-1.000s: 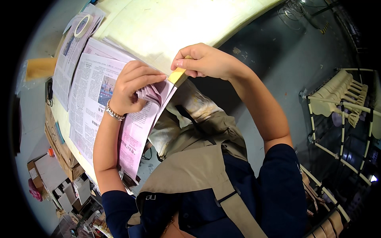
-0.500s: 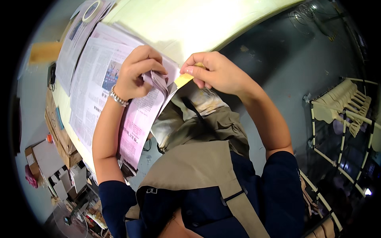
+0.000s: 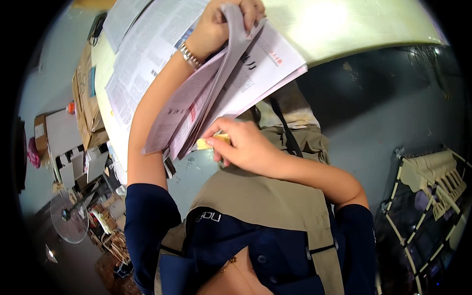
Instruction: The person uses a yellow utility knife to cut the edges of a stack of pink papers on a white table. They repeatedly align the stack and slice along the side to trim the paper.
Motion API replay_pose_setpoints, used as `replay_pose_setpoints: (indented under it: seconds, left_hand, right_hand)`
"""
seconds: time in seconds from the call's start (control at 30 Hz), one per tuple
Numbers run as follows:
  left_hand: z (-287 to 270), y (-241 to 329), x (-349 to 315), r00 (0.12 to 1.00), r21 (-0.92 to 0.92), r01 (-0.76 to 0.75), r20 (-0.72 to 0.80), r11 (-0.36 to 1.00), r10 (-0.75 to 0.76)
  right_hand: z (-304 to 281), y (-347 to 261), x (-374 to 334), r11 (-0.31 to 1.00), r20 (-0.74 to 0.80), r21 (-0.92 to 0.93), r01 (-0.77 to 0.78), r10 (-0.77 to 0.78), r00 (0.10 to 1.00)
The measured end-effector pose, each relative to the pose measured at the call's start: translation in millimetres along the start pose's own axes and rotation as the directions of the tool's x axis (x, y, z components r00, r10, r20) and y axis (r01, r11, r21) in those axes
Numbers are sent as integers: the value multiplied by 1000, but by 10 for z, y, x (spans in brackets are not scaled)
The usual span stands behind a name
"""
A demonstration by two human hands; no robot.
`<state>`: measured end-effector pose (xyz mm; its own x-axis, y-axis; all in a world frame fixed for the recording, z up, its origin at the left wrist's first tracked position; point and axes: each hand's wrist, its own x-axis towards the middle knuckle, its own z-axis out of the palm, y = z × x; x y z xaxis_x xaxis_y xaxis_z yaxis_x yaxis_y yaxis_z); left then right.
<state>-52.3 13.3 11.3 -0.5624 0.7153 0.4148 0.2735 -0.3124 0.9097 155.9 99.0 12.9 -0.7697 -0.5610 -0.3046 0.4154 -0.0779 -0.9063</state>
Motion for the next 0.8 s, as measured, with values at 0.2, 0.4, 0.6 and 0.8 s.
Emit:
replay_pose_setpoints:
  seconds: [0.2,0.4,0.6,0.8]
  left_hand:
    - [-66,-76,23,999,-63,-27,-38,998,25]
    - [72,80,-45,979,-127,201,70,971,-193]
    - [156,160,-46,991,249,84,78,965,-106]
    - [168,201,-24,948,625,-254,311,738,63]
  right_hand:
    - [357,230,114,991,155,-123,55,-36,987]
    - [-418,86,-296,990,16,-113,-83,85,996]
    - [-1181,-25,-917,997,-422,54,57,-29,906]
    - [-988,-7,-663,871,-687,254,420,-143,713]
